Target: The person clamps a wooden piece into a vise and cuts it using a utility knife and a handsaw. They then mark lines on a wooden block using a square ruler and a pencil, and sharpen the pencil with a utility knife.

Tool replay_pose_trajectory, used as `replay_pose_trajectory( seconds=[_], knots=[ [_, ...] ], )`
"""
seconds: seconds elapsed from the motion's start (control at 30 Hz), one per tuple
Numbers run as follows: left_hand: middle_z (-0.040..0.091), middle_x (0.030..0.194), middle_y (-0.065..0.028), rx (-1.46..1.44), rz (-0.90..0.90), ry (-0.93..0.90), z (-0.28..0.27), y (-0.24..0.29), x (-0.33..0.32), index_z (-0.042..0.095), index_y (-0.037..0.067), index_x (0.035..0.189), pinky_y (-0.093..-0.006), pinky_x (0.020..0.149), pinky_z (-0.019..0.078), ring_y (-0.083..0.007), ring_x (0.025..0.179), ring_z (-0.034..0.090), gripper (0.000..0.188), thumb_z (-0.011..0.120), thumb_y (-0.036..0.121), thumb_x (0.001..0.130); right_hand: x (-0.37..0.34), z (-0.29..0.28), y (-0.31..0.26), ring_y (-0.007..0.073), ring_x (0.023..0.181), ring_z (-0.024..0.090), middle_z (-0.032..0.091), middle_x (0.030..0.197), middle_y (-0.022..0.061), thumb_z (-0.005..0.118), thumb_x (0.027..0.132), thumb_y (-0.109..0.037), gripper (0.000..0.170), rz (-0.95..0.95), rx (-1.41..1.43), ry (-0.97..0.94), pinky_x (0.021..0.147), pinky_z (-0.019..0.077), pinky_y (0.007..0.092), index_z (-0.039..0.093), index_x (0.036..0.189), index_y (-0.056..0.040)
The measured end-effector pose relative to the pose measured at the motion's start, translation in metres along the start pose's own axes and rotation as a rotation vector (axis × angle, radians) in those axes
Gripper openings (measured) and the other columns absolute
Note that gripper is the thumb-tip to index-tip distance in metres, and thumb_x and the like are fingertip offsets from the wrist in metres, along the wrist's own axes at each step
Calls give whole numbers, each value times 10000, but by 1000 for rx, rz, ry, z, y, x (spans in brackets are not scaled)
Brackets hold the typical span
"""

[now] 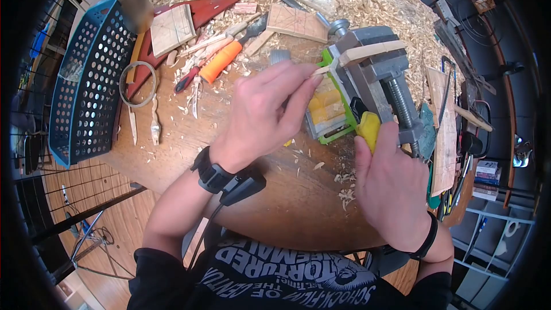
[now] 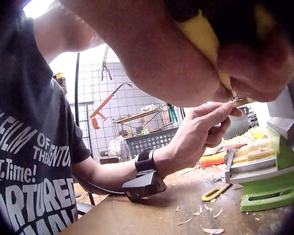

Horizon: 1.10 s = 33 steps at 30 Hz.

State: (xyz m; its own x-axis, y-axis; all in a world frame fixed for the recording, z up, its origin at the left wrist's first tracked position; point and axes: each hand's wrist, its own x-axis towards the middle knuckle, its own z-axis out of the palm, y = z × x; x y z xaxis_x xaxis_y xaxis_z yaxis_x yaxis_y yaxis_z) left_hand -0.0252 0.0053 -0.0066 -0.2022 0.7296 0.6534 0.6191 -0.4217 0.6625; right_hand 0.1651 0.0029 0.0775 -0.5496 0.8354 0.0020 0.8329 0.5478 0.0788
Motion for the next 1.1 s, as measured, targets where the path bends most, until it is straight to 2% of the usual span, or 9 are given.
replay_pose_trajectory(
  seconds=[0.17, 0.23, 0.43, 0.5, 0.63, 0.73, 0.8, 0.9, 1.1],
  knots=[
    [616, 696, -109, 6, -9, -5, 0, -1, -1, 693, -1, 947, -313, 466, 451, -221, 513, 590, 81, 671, 31, 876, -2, 1, 5, 313, 449, 612, 598, 594, 112, 615, 957, -322, 331, -12, 71, 16, 387, 470, 398, 449, 964, -36],
    [522, 647, -92, -43, -9, 7, 2, -2, -3, 695, -29, 990, -309, 514, 386, -191, 549, 508, 112, 655, -15, 886, -2, 0, 4, 321, 452, 611, 599, 601, 116, 612, 958, -323, 331, -7, 98, 10, 390, 469, 406, 448, 969, -35],
    [510, 643, -97, -35, -5, -10, 0, -1, -2, 696, -26, 1014, -317, 507, 382, -201, 538, 502, 148, 649, -33, 874, -5, -6, 5, 343, 472, 615, 599, 606, 138, 600, 963, -303, 316, -1, 80, -30, 415, 474, 432, 446, 984, -27],
    [514, 644, -98, -33, -10, -13, -1, -2, -2, 696, -28, 1019, -319, 505, 382, -201, 538, 503, 154, 649, -34, 873, -15, -11, 6, 357, 476, 612, 608, 626, 149, 608, 956, -271, 300, 15, 114, -140, 426, 472, 443, 451, 1001, -20],
    [522, 650, -101, -49, 1, -20, 1, -4, -3, 692, -37, 1025, -321, 504, 384, -203, 539, 509, 157, 648, -32, 874, -26, -13, 22, 373, 493, 611, 613, 658, 171, 618, 944, -232, 301, 10, 259, -211, 444, 471, 453, 464, 1051, 4],
    [525, 654, -105, -51, -1, -15, 2, -5, -3, 690, -44, 1018, -322, 513, 391, -210, 548, 516, 146, 644, -27, 880, -28, -13, 29, 381, 538, 619, 611, 702, 186, 630, 932, -200, 305, -33, 366, -190, 467, 473, 450, 487, 1084, 24],
    [528, 660, -107, -58, -1, -13, 2, -5, -4, 689, -41, 1014, -322, 518, 395, -213, 554, 520, 142, 642, -26, 881, -25, -13, 28, 385, 582, 626, 604, 729, 182, 633, 930, -202, 298, -80, 465, -91, 487, 475, 448, 512, 1088, 20],
    [532, 672, -110, -68, 5, -11, 2, -5, -3, 687, -35, 1007, -322, 527, 400, -218, 563, 526, 134, 638, -26, 883, -11, -10, 22, 376, 594, 629, 601, 743, 169, 629, 935, -198, 266, -142, 463, 34, 484, 474, 433, 524, 1074, 3],
    [596, 694, -106, -20, -26, -17, -3, 1, -1, 683, 4, 941, -325, 482, 446, -240, 527, 571, 81, 686, 46, 872, 19, -8, 15, 380, 573, 626, 617, 729, 186, 604, 962, -209, 222, -209, 353, 63, 465, 473, 441, 507, 1004, -14]
  ],
)
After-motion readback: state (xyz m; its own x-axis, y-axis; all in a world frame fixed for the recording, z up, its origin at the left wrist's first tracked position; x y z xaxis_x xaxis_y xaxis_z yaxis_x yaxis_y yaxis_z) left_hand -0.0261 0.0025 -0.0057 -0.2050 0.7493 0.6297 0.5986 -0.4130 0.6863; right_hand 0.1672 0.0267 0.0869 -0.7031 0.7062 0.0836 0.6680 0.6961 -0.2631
